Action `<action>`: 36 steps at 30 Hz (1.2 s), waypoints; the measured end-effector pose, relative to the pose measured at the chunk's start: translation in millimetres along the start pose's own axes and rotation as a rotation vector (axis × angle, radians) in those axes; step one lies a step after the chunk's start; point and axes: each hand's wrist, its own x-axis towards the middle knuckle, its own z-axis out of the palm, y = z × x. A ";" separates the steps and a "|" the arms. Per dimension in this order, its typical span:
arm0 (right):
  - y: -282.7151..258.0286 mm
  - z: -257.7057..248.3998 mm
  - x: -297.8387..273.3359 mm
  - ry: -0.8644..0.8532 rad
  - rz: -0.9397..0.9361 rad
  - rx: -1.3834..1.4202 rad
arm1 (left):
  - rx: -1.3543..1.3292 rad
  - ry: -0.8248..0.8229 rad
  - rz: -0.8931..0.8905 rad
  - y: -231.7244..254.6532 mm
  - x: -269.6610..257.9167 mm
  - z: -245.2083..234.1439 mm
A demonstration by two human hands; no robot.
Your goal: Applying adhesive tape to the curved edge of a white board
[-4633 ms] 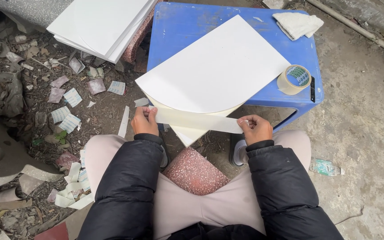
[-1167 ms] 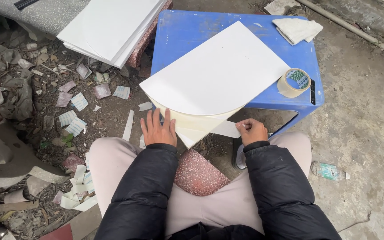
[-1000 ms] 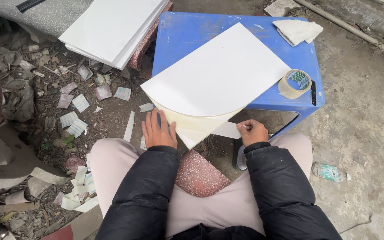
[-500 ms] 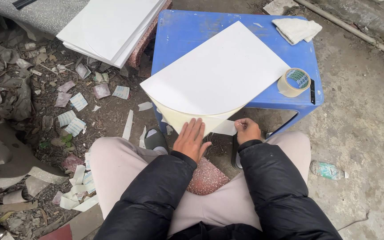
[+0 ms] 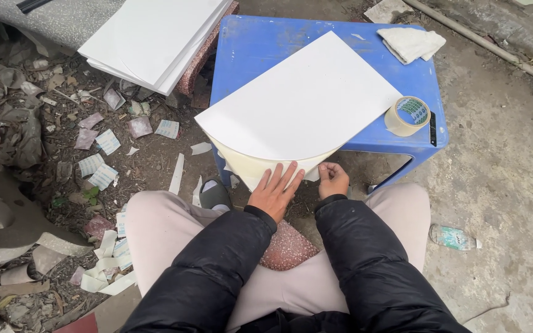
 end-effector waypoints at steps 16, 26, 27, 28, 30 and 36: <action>-8.8 4.2 -15.7 -0.016 0.036 0.220 | 0.270 -0.070 0.267 -11.4 3.5 -21.0; -50.3 -4.8 -35.1 -0.115 0.322 0.675 | -0.322 -0.241 -0.111 2.5 56.9 -28.6; -43.3 -4.4 -31.5 -0.112 0.323 0.675 | -0.324 -0.242 -0.108 0.6 61.7 -13.4; -36.2 -4.1 -28.1 -0.110 0.313 0.666 | -0.305 -0.158 -0.121 -1.3 66.5 1.7; -32.4 -0.7 -25.5 -0.106 0.303 0.658 | -0.285 -0.075 -0.131 -3.6 76.0 20.2; -44.2 -5.4 -30.2 -0.172 0.285 0.702 | -0.251 -0.009 -0.131 12.3 103.4 36.3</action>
